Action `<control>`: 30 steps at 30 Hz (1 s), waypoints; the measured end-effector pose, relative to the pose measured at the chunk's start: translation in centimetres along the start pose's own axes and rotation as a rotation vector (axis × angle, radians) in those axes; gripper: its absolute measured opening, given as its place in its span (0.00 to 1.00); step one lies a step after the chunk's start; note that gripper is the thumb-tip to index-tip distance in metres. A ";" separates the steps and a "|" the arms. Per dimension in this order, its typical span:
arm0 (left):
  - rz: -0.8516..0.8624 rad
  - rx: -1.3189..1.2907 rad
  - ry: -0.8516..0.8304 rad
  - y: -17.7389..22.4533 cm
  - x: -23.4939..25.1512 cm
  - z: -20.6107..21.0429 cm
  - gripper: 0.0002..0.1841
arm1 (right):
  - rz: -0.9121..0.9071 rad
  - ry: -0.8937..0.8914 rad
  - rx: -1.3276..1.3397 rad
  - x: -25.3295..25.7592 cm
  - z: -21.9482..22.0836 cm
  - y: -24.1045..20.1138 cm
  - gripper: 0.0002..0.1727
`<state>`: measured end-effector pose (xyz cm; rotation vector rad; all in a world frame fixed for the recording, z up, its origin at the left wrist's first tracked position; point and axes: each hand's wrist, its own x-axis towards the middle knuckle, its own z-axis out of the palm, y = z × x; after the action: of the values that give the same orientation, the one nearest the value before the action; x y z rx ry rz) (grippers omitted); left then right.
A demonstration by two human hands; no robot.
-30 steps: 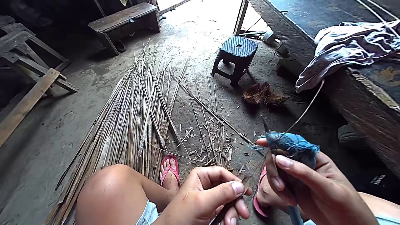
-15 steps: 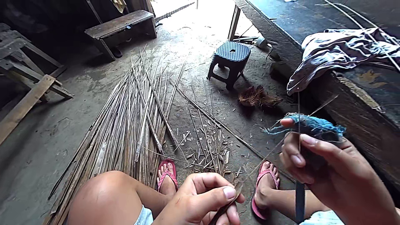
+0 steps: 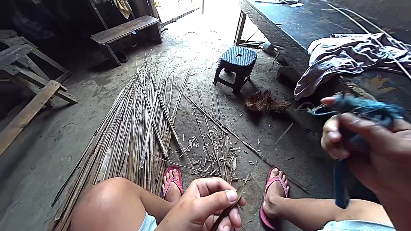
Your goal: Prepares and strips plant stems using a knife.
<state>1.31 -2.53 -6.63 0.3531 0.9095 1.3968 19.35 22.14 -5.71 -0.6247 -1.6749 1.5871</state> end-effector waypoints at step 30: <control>0.186 0.406 0.090 0.2 1.4 -0.1 0.05 | 0.419 -0.569 0.334 -5.2 7.6 2.0 0.26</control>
<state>0.96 -1.27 -7.05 0.7002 1.2639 1.4000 16.34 13.57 -8.34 -0.3816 -1.6656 2.4636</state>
